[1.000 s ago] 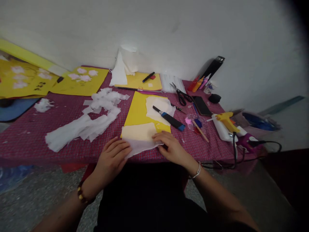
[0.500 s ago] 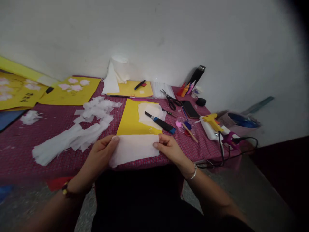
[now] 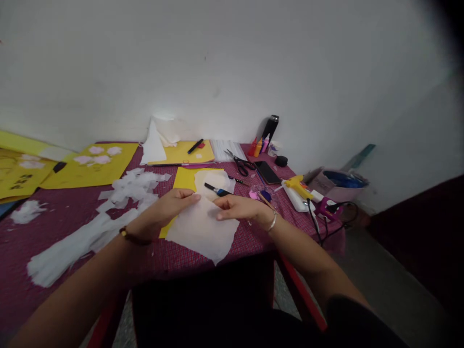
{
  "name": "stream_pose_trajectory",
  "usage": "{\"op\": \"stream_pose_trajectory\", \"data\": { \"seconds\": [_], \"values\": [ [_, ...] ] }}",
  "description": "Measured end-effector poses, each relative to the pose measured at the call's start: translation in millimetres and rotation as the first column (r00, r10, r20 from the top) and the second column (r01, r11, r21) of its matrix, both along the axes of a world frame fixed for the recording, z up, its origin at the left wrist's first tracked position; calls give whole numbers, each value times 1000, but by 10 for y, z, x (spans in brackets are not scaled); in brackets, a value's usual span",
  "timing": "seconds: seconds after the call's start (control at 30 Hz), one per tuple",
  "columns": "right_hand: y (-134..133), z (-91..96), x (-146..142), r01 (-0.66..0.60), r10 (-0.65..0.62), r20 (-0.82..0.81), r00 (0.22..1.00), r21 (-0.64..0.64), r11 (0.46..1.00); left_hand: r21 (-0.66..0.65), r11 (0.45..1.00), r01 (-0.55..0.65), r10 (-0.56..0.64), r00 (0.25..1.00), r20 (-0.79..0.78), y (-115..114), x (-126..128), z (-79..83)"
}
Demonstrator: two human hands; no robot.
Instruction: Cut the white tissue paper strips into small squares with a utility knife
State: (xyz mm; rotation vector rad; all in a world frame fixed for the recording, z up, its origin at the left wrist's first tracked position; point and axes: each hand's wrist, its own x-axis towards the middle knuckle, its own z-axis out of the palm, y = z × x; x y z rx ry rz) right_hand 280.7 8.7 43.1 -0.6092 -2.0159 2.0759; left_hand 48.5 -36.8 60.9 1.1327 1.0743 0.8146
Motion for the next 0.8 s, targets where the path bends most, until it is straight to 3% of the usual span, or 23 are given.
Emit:
{"op": "stream_pose_trajectory", "data": {
  "seconds": [0.07, 0.17, 0.3, 0.43, 0.6, 0.7, 0.8],
  "values": [
    [181, 5, -123, 63, -60, 49, 997, -67, 996, -1, 999, 38, -38, 993, 113, 222, -61, -11],
    [446, -54, -267, 291, -294, -51, 954, -55, 955, 3, 997, 83, -81, 976, 201, 483, -215, -113],
    [687, -227, -365, 498, -499, -189, 846, -57, 865, 87, 993, -74, 23, 876, 481, 611, -367, -352],
    [752, -395, -368, 630, -618, -257, 743, -44, 775, 145, 974, -177, 130, 950, 285, 610, -322, -554],
    [770, -479, -328, 700, -666, -285, 689, 23, 714, 174, 927, -331, 292, 931, 217, 626, -194, -655],
    [768, -480, -320, 695, -652, -290, 701, 72, 715, 183, 929, -323, 282, 934, 217, 578, -165, -624],
    [718, -440, -288, 639, -599, -271, 754, 91, 764, 152, 970, -191, 155, 964, 218, 490, -206, -536]
  ]
}}
